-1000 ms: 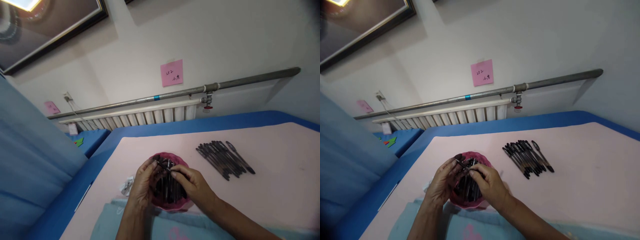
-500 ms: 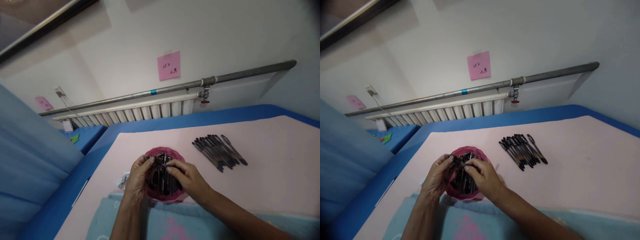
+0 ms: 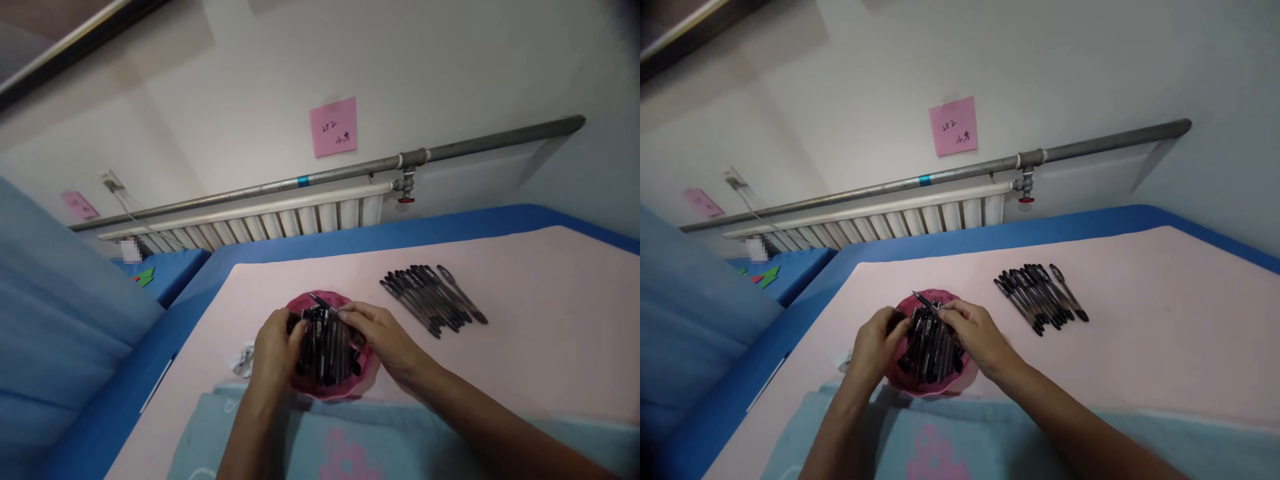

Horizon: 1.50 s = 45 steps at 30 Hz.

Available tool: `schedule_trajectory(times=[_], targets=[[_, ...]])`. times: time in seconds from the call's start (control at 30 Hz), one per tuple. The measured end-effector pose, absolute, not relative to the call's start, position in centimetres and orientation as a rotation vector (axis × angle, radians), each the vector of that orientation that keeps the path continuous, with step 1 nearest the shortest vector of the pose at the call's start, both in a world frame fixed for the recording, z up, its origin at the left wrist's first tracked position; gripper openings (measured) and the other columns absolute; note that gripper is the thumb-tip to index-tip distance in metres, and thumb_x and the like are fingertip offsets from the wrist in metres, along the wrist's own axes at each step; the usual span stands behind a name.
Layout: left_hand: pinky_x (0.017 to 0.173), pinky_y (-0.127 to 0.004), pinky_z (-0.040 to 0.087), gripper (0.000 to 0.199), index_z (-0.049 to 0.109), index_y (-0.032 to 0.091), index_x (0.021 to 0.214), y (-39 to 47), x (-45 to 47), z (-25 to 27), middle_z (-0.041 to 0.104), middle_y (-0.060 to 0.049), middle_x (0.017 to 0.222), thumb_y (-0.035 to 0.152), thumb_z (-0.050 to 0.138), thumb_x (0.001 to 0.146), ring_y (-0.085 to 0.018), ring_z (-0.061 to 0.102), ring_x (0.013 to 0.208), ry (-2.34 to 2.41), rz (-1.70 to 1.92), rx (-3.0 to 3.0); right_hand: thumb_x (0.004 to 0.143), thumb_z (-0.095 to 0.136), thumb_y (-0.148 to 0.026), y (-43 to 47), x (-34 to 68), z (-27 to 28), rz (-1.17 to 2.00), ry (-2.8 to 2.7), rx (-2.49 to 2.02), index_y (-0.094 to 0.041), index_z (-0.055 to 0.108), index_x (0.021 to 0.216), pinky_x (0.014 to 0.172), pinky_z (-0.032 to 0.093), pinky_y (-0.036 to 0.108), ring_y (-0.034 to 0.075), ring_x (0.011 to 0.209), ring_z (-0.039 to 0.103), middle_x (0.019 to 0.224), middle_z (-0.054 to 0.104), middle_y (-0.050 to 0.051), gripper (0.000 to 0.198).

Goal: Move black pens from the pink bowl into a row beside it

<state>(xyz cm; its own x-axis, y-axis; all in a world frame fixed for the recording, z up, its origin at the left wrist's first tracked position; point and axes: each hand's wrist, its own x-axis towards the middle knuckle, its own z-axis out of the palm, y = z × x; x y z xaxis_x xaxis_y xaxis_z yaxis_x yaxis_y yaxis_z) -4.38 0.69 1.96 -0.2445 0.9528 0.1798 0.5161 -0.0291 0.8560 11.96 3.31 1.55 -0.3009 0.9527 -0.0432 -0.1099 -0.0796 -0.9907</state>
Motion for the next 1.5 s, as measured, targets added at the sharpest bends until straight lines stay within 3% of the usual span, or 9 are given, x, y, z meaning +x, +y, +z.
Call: schedule_trajectory(times=[0.13,0.3,0.43,0.57,0.7,0.9,1.23,1.4,1.5], targets=[[0.063,-0.029,0.032,0.009,0.056,0.021,0.061,0.6,-3.8,0.8,0.051,-0.001,0.055,0.012,0.058,0.06,-0.018,0.049,0.056,2.046,0.895,1.714,0.074,0.053,-0.029,3.6,12.2,1.3,1.446,-1.385,-1.007,-0.015,0.062,0.077,0.055,0.037,0.023,0.01,0.057,0.047,0.062,0.053,-0.003,0.017],[0.063,-0.031,0.033,0.017,0.057,0.02,0.061,0.4,-3.2,0.6,0.051,-0.002,0.052,0.004,0.053,0.059,-0.019,0.05,0.054,2.065,0.869,1.641,0.076,0.05,-0.029,3.6,12.1,0.9,1.386,-1.466,-1.007,-0.016,0.062,0.077,0.052,0.037,0.022,0.01,0.056,0.046,0.062,0.052,-0.003,0.018],[0.061,-0.028,0.037,0.01,0.061,0.019,0.07,0.6,-4.2,1.5,0.06,-0.004,0.063,0.013,0.059,0.062,-0.018,0.054,0.062,1.839,1.063,1.458,0.078,0.048,-0.028,3.5,12.1,1.1,1.367,-1.5,-1.024,-0.016,0.062,0.076,0.052,0.038,0.021,0.01,0.057,0.048,0.063,0.053,-0.002,0.018],[0.054,-0.022,0.042,0.023,0.06,0.016,0.085,0.9,-5.7,2.5,0.064,-0.002,0.07,0.022,0.064,0.063,-0.011,0.056,0.058,1.416,1.406,0.907,0.078,0.048,-0.028,2.9,12.2,1.6,1.261,-1.677,-0.993,-0.019,0.062,0.077,0.055,0.041,0.023,0.012,0.061,0.052,0.067,0.058,-0.002,0.017],[0.05,-0.019,0.045,0.027,0.059,0.013,0.084,1.1,-6.4,3.0,0.065,-0.003,0.068,0.017,0.069,0.059,-0.01,0.059,0.056,1.253,1.57,0.565,0.078,0.049,-0.027,2.4,12.1,1.8,1.124,-1.845,-0.941,-0.02,0.063,0.074,0.053,0.041,0.024,0.012,0.058,0.052,0.063,0.058,-0.002,0.016],[0.047,-0.018,0.047,0.021,0.059,0.011,0.082,1.0,-6.0,3.1,0.065,-0.005,0.067,0.01,0.066,0.062,-0.01,0.06,0.054,1.177,1.573,0.534,0.08,0.048,-0.027,2.3,11.9,1.4,1.059,-1.893,-0.934,-0.02,0.062,0.075,0.056,0.043,0.026,0.014,0.062,0.055,0.067,0.06,0.0,0.016],[0.049,-0.019,0.046,0.029,0.059,0.012,0.081,0.7,-5.1,3.0,0.063,-0.001,0.065,0.022,0.071,0.058,-0.009,0.057,0.052,1.224,1.53,0.702,0.08,0.047,-0.027,2.3,11.9,1.5,1.036,-1.893,-0.953,-0.02,0.061,0.075,0.056,0.043,0.025,0.013,0.06,0.054,0.066,0.061,-0.001,0.016],[0.05,-0.02,0.044,0.026,0.057,0.013,0.075,0.5,-3.4,2.6,0.061,0.0,0.061,0.026,0.071,0.058,-0.01,0.056,0.051,1.189,1.403,0.748,0.078,0.049,-0.022,2.1,11.7,1.0,0.943,-1.84,-1.041,-0.02,0.059,0.088,0.057,0.043,0.026,0.013,0.059,0.055,0.067,0.062,-0.001,0.014],[0.053,-0.021,0.045,0.026,0.057,0.013,0.075,0.4,-3.3,2.6,0.062,0.0,0.062,0.027,0.071,0.058,-0.01,0.057,0.053,1.2,1.358,0.762,0.078,0.05,-0.02,1.9,11.7,1.0,0.915,-1.884,-0.966,-0.021,0.058,0.096,0.065,0.045,0.026,0.014,0.07,0.059,0.08,0.066,-0.001,0.02]])
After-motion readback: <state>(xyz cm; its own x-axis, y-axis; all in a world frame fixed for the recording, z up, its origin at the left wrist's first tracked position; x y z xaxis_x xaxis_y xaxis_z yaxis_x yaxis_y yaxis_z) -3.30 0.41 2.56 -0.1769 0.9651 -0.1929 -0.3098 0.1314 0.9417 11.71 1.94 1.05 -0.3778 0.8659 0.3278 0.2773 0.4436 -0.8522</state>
